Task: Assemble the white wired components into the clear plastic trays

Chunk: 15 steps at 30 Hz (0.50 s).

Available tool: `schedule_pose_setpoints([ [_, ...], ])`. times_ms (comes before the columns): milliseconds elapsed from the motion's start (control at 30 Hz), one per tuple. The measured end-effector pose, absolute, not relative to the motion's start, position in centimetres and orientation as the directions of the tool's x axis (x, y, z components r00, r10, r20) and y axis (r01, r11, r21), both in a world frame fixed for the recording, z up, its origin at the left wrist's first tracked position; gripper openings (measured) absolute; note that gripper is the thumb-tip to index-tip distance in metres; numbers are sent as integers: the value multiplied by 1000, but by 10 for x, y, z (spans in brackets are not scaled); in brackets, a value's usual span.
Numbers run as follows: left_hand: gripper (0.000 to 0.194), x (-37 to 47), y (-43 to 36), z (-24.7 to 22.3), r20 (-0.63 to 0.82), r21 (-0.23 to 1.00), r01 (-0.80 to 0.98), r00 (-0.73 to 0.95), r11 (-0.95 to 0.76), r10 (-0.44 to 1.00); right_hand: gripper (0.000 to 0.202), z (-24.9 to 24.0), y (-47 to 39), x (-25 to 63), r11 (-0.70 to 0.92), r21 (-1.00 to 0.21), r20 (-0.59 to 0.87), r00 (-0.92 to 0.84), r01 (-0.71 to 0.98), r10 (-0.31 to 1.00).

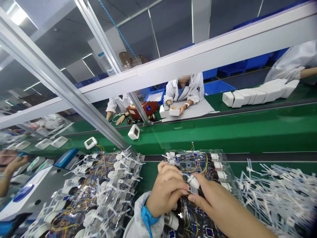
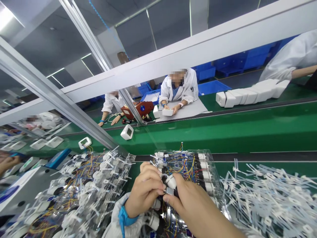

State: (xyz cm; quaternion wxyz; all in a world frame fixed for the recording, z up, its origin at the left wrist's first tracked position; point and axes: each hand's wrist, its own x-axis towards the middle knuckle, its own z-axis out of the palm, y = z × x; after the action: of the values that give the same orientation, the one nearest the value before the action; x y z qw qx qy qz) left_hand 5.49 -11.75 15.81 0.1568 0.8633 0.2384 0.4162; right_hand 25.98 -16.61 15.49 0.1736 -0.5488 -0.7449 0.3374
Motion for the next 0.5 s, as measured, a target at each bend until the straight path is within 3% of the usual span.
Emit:
schedule_pose_setpoints([
  [300,9,59,-122,156,689,426,255,530,-868,494,31,162,-172,256,182,-639,-102,-316,747,943],
  [500,16,49,-119,164,621,447,252,603,-858,501,28,159,-170,257,211,-692,-63,-349,691,935],
])
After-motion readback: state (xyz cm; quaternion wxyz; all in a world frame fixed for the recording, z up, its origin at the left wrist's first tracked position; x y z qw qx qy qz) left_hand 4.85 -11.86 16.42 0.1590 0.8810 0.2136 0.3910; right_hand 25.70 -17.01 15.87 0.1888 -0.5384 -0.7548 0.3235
